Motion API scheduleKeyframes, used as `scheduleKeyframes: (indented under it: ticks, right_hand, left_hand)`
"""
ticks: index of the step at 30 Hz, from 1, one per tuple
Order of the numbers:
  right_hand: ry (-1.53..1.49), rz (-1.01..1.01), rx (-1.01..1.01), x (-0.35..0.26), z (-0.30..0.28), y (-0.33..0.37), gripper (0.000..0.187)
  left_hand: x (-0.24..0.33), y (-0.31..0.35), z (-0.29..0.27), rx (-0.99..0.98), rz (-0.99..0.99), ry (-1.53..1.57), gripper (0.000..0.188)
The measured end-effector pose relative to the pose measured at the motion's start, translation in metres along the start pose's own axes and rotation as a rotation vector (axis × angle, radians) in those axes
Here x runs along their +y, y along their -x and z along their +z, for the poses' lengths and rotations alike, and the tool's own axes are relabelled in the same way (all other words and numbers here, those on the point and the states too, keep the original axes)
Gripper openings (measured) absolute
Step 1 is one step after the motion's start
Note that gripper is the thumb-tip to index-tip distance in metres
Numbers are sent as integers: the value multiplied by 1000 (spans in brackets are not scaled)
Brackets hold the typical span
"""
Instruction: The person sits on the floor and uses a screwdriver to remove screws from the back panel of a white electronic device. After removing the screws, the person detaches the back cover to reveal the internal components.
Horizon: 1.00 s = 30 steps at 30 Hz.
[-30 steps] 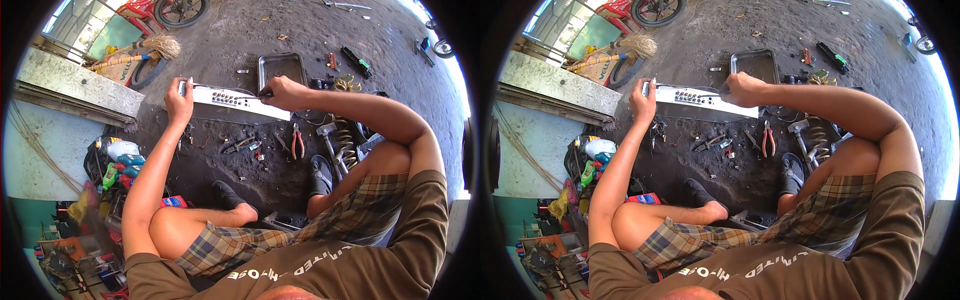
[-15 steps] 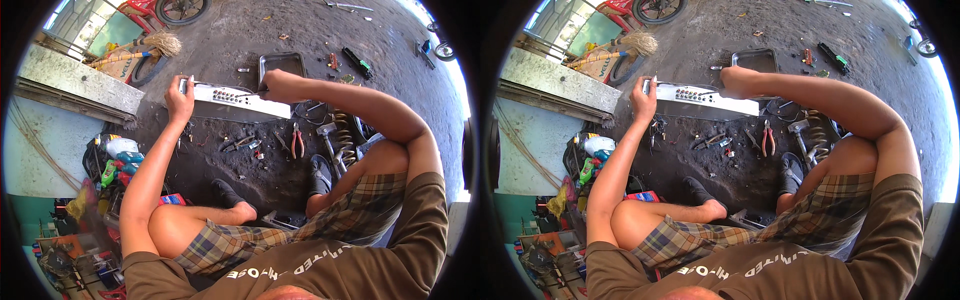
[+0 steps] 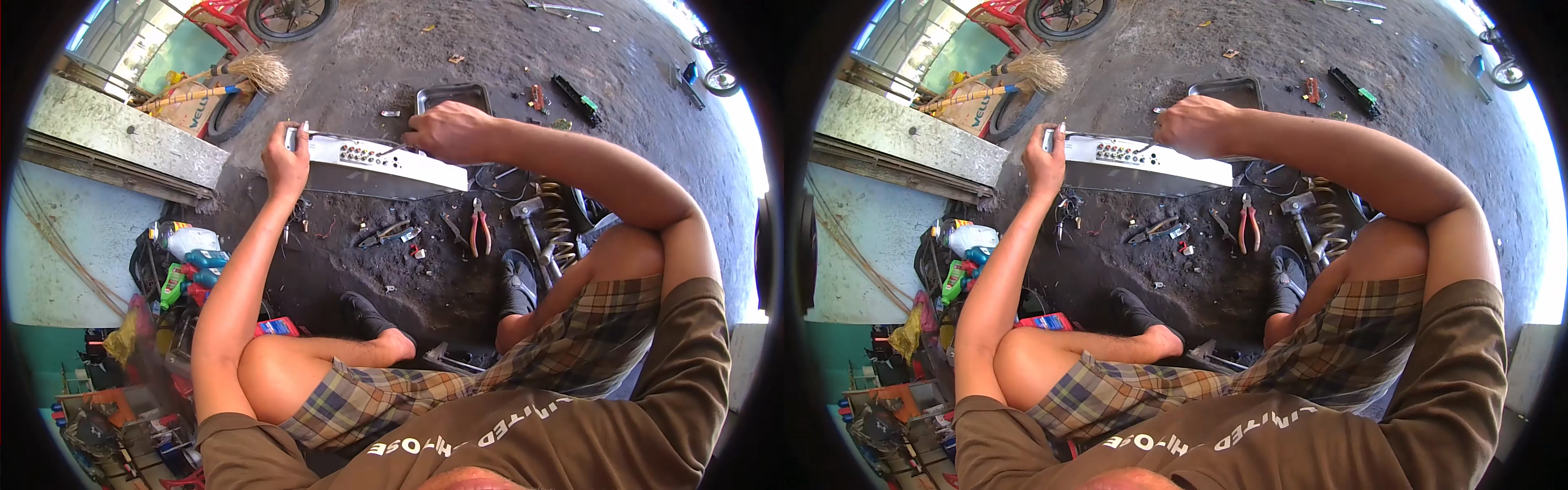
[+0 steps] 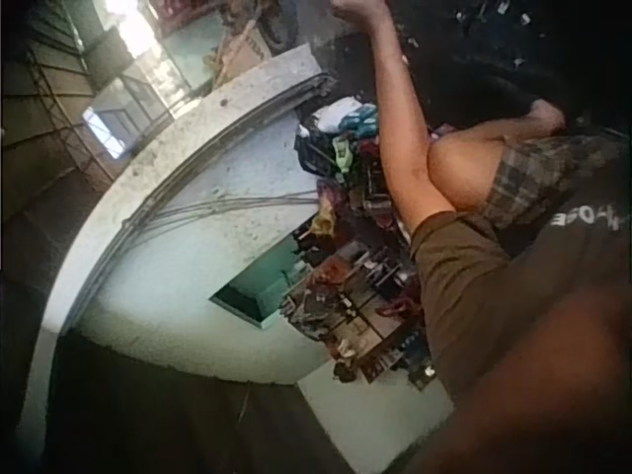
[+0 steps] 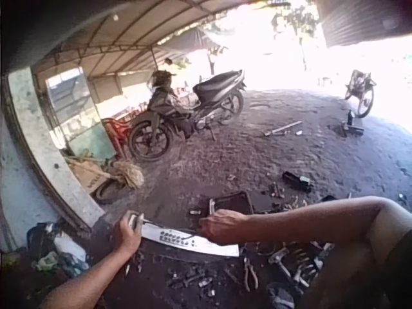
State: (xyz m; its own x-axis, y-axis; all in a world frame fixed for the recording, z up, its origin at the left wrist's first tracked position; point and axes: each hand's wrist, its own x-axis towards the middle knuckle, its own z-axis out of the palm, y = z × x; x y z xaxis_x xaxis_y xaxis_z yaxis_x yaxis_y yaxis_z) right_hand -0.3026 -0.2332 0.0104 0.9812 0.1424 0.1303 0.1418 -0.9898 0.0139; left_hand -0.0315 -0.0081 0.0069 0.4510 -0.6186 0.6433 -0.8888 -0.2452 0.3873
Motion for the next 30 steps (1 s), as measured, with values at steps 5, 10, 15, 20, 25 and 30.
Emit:
scheduleKeyframes:
  ticks: [5,10,15,20,25,30]
  right_hand:
    - [-942,686,203,1,6,-4,45]
    - [-491,170,165,7,-12,-2,35]
    - [-794,408,391,-17,-7,0,31]
    - [-529,387,185,-4,-13,5,26]
    - [-832,405,301,-2,-3,6,28]
    - [-758,366,304,-7,-9,6,37]
  left_hand:
    - [8,-1,4,-3,-8,16,23]
    - [8,-1,1,6,23,-18,24]
    - [4,0,0,6,-2,-14,23]
    - [5,-3,3,17,20,-13,23]
    - [3,0,0,11,-31,13,23]
    - [-4,3,-2,16,-14,-22,23]
